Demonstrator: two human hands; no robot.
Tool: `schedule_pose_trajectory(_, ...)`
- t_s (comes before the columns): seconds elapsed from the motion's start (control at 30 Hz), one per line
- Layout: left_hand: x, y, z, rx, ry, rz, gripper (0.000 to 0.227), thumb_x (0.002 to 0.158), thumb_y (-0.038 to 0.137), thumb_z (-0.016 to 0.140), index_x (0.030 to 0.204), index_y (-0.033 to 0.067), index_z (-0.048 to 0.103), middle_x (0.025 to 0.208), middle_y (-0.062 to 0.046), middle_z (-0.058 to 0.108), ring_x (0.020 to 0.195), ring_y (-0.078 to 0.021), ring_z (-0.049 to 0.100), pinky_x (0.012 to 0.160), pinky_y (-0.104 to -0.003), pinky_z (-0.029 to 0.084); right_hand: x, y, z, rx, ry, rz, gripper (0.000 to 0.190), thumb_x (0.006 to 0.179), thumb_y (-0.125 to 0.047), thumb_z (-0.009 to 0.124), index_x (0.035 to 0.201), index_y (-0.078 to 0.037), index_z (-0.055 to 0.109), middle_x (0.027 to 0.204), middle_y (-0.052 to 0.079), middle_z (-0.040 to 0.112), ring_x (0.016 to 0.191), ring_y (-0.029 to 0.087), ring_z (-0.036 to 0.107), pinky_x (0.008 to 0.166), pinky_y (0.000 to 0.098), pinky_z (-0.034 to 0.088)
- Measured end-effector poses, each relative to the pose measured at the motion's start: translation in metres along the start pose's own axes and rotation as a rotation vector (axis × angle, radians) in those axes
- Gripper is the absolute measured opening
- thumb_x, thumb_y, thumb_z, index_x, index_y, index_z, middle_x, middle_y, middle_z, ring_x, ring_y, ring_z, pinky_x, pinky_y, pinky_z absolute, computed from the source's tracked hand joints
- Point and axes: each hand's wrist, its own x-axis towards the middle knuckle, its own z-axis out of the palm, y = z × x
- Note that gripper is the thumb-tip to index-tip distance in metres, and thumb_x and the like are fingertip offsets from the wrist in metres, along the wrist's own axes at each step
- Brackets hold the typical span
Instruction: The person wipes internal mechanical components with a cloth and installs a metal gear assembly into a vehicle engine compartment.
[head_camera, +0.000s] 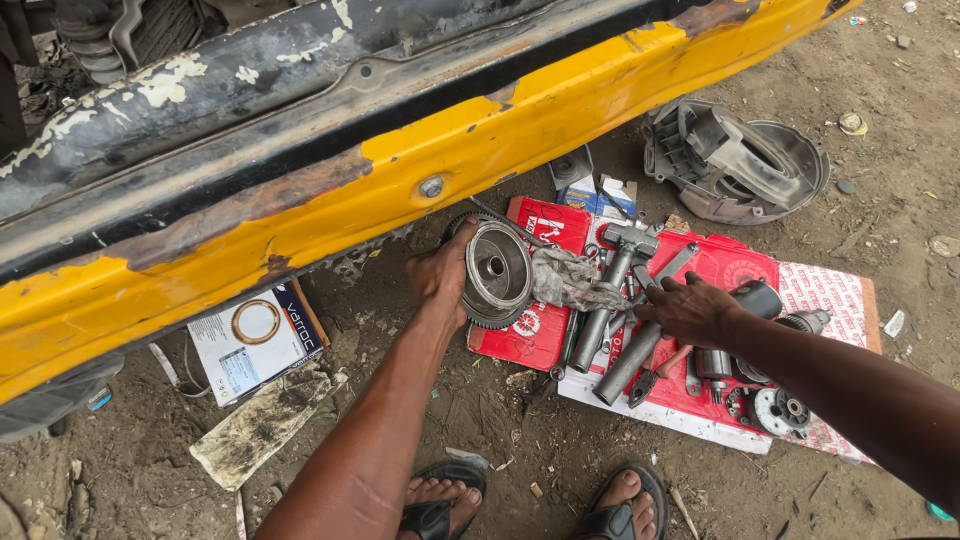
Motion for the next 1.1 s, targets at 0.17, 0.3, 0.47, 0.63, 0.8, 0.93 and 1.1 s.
schedule_pose_trajectory(0.17,-0.001,0.001,-0.009,0.029,-0.054,0.058,0.054,0.073,0.038,0.086,0.102,-0.0063,0.077,0.094,-0.022,0.079,0.076,-0.0300,0.076,0.074,-0.042,0.065,-0.003,-0.003,-0.005,-0.020,-0.013,-0.033,0.080,0.080,-0.043,0.082,0.147,-0.026,0.040,0.141,-0.002,0.048,0.134,0.024,0.046,0.106,0.0439,0.047)
schedule_pose_trajectory(0.3,0.000,-0.001,-0.014,-0.012,-0.049,0.078,0.051,0.072,0.037,0.087,0.100,-0.0042,0.077,0.092,-0.019,0.079,0.074,-0.0265,0.076,0.073,-0.040,0.065,-0.001,-0.006,0.005,-0.034,-0.008,-0.047,0.070,0.082,-0.040,0.080,0.144,-0.029,0.048,0.136,0.000,0.052,0.134,0.022,0.048,0.108,0.0410,0.047)
schedule_pose_trajectory(0.47,0.000,0.003,-0.016,0.072,-0.026,0.077,0.052,0.073,0.041,0.086,0.102,-0.0018,0.077,0.092,-0.018,0.079,0.074,-0.0261,0.077,0.073,-0.038,0.065,0.005,-0.006,0.011,-0.069,0.121,-0.096,0.051,0.096,-0.031,0.065,0.144,-0.041,0.051,0.141,0.007,0.047,0.128,0.026,0.048,0.102,0.0457,0.046)
schedule_pose_trajectory(0.63,0.000,0.010,-0.015,0.086,-0.027,0.060,0.055,0.074,0.040,0.086,0.105,-0.0043,0.075,0.092,-0.018,0.079,0.077,-0.0274,0.077,0.073,-0.039,0.064,0.013,0.005,-0.003,-0.139,-0.031,-0.185,0.063,0.084,-0.040,0.064,0.145,-0.034,0.048,0.145,0.000,0.045,0.134,0.019,0.045,0.112,0.0402,0.041)
schedule_pose_trajectory(0.8,0.004,0.007,-0.004,-0.027,-0.050,0.084,0.060,0.072,0.035,0.088,0.112,-0.0075,0.073,0.100,-0.021,0.078,0.082,-0.0277,0.078,0.075,-0.038,0.064,0.012,0.049,-0.001,-0.013,0.131,-0.146,0.053,0.088,-0.007,0.057,0.137,-0.028,0.057,0.147,-0.002,0.053,0.137,0.015,0.049,0.120,0.0371,0.037)
schedule_pose_trajectory(0.93,0.009,-0.001,-0.002,-0.003,-0.068,0.013,0.066,0.074,0.034,0.088,0.118,-0.0103,0.068,0.109,-0.026,0.076,0.086,-0.0304,0.078,0.078,-0.037,0.065,-0.018,0.092,0.021,-0.005,0.148,0.049,0.056,0.092,-0.006,0.050,0.142,-0.032,0.053,0.150,-0.004,0.052,0.139,0.017,0.049,0.120,0.0338,0.039)
schedule_pose_trajectory(1.1,0.009,-0.005,-0.004,-0.085,-0.088,0.112,0.061,0.070,0.031,0.089,0.115,-0.0060,0.070,0.110,-0.023,0.077,0.086,-0.0275,0.077,0.077,-0.037,0.064,-0.105,0.134,0.051,0.347,-0.035,0.646,0.039,0.106,-0.024,0.043,0.139,-0.036,0.060,0.133,-0.006,0.067,0.103,0.013,0.074,0.084,0.0254,0.066)
